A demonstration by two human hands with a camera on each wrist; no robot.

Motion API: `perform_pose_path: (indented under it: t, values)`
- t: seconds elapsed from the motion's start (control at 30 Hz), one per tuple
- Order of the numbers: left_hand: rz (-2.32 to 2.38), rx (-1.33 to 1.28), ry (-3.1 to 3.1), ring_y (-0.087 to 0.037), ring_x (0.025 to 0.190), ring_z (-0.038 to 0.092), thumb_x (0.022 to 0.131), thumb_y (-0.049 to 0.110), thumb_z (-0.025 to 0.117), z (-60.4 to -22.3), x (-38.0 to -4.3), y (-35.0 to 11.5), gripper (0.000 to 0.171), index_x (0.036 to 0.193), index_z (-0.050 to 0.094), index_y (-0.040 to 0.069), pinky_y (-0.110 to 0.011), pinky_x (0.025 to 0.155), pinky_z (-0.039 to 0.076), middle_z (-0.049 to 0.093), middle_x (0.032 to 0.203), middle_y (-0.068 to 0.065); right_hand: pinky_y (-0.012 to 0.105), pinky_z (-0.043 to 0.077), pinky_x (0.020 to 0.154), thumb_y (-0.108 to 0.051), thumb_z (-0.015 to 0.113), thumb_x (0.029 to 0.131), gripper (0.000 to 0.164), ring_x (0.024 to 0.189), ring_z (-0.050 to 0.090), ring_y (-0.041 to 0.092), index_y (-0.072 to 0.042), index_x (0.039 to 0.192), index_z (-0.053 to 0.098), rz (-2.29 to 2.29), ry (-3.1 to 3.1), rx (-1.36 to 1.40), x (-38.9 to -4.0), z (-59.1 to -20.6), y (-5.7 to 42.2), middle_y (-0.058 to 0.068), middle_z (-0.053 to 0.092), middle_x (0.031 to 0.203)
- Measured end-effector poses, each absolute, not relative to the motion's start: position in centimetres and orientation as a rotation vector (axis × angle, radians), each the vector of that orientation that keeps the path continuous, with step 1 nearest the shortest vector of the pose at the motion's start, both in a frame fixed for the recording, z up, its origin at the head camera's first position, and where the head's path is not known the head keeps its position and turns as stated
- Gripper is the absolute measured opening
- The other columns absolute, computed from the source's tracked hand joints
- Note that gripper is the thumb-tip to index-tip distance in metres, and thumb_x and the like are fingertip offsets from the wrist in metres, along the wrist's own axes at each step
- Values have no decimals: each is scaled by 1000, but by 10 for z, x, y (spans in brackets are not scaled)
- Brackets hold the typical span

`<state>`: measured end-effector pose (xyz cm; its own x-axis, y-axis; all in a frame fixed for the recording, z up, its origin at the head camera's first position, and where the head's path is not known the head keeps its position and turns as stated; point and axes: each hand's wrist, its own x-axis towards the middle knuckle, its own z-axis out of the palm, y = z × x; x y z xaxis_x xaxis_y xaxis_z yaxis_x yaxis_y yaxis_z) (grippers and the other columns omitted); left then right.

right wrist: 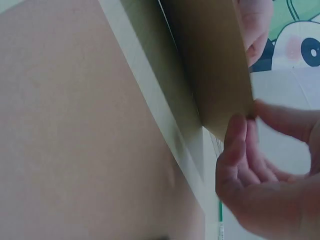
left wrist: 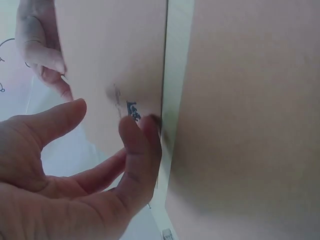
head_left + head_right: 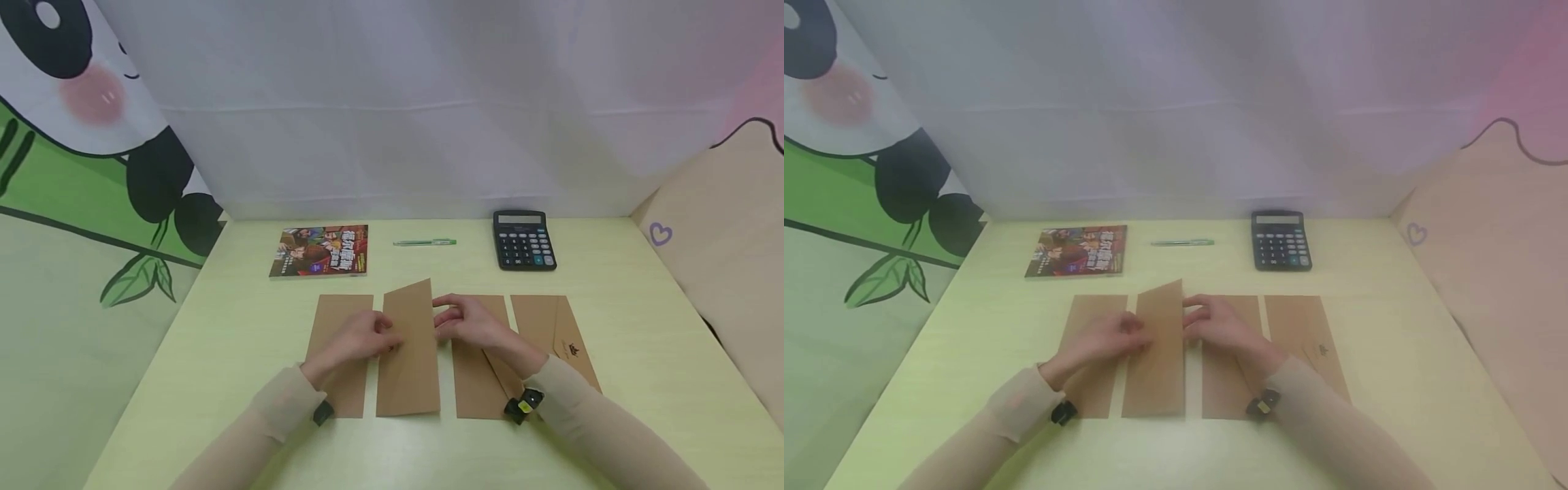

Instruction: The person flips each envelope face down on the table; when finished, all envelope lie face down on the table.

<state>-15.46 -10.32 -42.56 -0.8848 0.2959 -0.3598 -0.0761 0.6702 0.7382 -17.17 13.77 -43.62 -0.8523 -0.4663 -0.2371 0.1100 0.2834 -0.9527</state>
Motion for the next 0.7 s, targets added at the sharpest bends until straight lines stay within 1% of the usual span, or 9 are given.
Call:
perform_pose_path:
  t: [0.13,0.23,0.37,0.53,0.63,0.7]
  values:
    - [1137,166,2428,-17,66,61,85,30,72,-429,-155,-100,48,117,59,-4,-30,58,49,63,83,-5,37,49,82,-1,63,89,47,88,65,24,5,132,46,-1692,1986,-368,-171,-438,141,16,67,101]
    - [1183,180,2412,-18,69,62,86,32,72,-430,-155,-100,49,118,59,-3,-30,59,50,62,87,-6,41,49,83,-3,62,91,45,93,65,25,3,133,47,-1709,1955,-403,-172,-441,140,17,67,106]
    - [1237,199,2376,-21,74,62,87,39,69,-429,-154,-100,52,120,58,-1,-31,62,50,62,91,-7,40,50,81,-6,67,88,51,96,65,25,-1,134,47,-1607,2025,-530,-174,-448,135,17,64,114]
    - [1309,211,2301,-22,79,62,89,47,64,-428,-153,-99,58,123,56,1,-35,67,53,60,99,-9,36,52,78,-6,70,85,54,95,65,28,0,134,46,-1507,2132,-714,-173,-454,128,20,59,119]
    - [1343,208,2260,-23,82,63,90,51,60,-427,-153,-99,61,126,55,2,-36,70,53,59,105,-12,33,52,78,-8,72,84,54,95,64,25,-2,132,48,-1449,2231,-753,-174,-457,124,15,59,119]
    - [1349,205,2252,-22,83,63,90,53,58,-427,-153,-99,63,128,54,3,-36,71,54,58,108,-12,35,51,78,-9,73,83,54,96,63,23,-3,132,49,-1408,2292,-766,-174,-458,122,11,59,119]
